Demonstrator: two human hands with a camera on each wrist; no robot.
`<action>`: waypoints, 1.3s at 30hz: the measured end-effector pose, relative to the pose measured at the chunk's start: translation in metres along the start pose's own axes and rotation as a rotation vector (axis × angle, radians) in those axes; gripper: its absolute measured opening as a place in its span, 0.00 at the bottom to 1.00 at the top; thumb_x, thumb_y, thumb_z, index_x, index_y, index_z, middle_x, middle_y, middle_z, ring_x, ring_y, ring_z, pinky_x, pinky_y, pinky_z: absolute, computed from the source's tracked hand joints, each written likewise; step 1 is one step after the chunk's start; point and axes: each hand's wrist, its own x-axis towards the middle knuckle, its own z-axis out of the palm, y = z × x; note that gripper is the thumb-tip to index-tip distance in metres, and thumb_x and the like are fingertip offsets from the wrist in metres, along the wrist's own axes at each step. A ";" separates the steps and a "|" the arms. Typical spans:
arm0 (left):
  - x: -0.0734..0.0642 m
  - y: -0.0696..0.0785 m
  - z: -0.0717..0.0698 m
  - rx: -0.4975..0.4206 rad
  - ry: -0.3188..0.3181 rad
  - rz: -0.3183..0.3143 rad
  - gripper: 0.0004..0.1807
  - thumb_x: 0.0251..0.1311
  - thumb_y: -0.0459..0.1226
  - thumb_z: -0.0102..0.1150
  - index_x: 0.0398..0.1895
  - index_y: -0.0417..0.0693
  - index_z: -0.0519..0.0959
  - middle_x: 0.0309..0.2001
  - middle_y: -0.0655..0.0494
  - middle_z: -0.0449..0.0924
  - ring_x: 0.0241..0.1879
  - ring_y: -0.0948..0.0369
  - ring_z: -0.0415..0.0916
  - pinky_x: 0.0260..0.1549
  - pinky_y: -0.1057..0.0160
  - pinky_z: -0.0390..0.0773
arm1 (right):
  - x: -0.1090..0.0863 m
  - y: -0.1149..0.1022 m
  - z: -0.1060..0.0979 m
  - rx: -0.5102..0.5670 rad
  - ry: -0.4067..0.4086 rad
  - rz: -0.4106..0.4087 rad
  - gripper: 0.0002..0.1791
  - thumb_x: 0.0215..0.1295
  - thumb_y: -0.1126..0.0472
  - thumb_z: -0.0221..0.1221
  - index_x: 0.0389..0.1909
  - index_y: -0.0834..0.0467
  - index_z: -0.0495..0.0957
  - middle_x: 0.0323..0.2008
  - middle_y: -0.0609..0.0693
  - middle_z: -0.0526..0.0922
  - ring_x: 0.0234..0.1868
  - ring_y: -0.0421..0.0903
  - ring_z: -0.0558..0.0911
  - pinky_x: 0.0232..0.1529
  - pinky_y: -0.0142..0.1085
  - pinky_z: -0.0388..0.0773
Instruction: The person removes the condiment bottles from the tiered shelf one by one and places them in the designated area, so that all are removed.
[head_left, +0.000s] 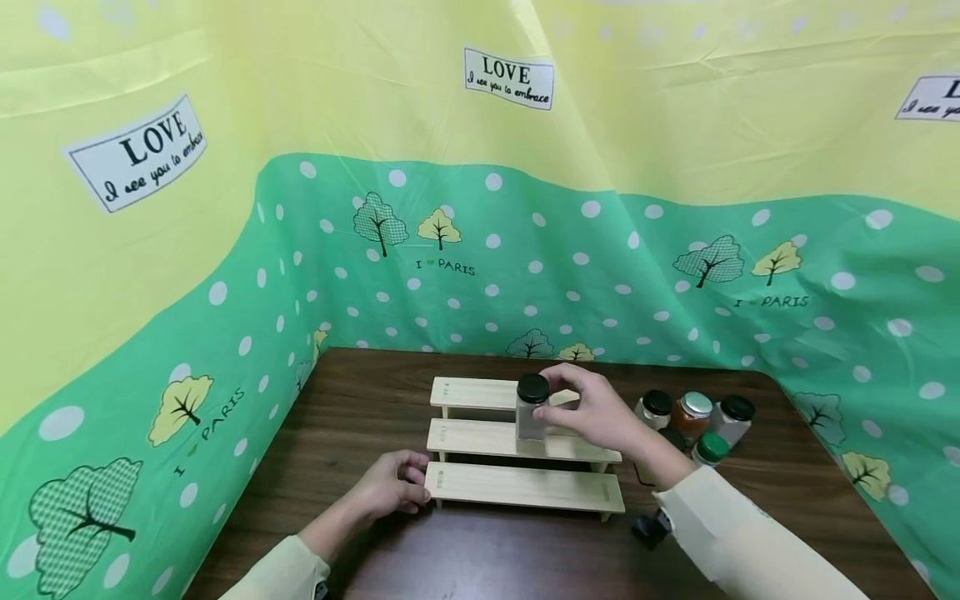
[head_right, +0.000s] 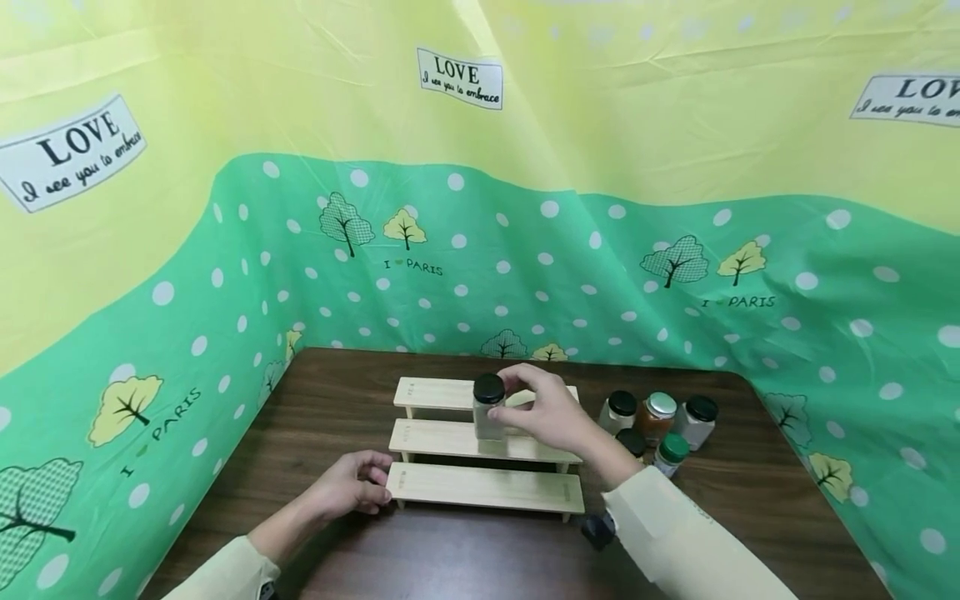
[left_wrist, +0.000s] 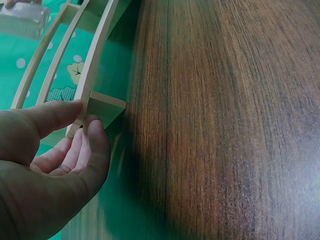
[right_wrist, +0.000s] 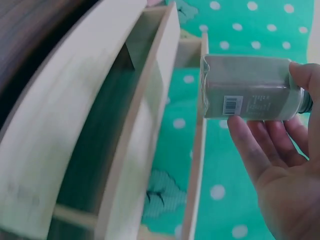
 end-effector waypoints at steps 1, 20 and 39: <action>0.000 0.000 0.000 0.001 0.001 0.000 0.32 0.49 0.20 0.66 0.61 0.25 0.70 0.39 0.45 0.76 0.29 0.57 0.81 0.29 0.59 0.86 | -0.003 0.000 -0.005 -0.017 0.003 -0.002 0.21 0.60 0.56 0.74 0.53 0.50 0.80 0.45 0.50 0.85 0.49 0.53 0.84 0.42 0.37 0.87; 0.000 -0.005 0.000 0.015 0.009 -0.015 0.33 0.49 0.20 0.67 0.62 0.27 0.70 0.39 0.44 0.75 0.30 0.57 0.80 0.29 0.58 0.85 | -0.065 0.004 -0.094 -0.247 0.139 0.050 0.22 0.67 0.60 0.68 0.60 0.58 0.77 0.43 0.54 0.86 0.37 0.39 0.85 0.29 0.35 0.83; 0.001 -0.001 0.000 0.002 0.008 -0.007 0.33 0.49 0.20 0.67 0.62 0.27 0.70 0.39 0.45 0.75 0.30 0.58 0.80 0.29 0.59 0.85 | -0.129 0.030 -0.166 -0.364 0.288 0.150 0.24 0.66 0.63 0.68 0.61 0.61 0.77 0.41 0.36 0.83 0.35 0.34 0.82 0.28 0.29 0.78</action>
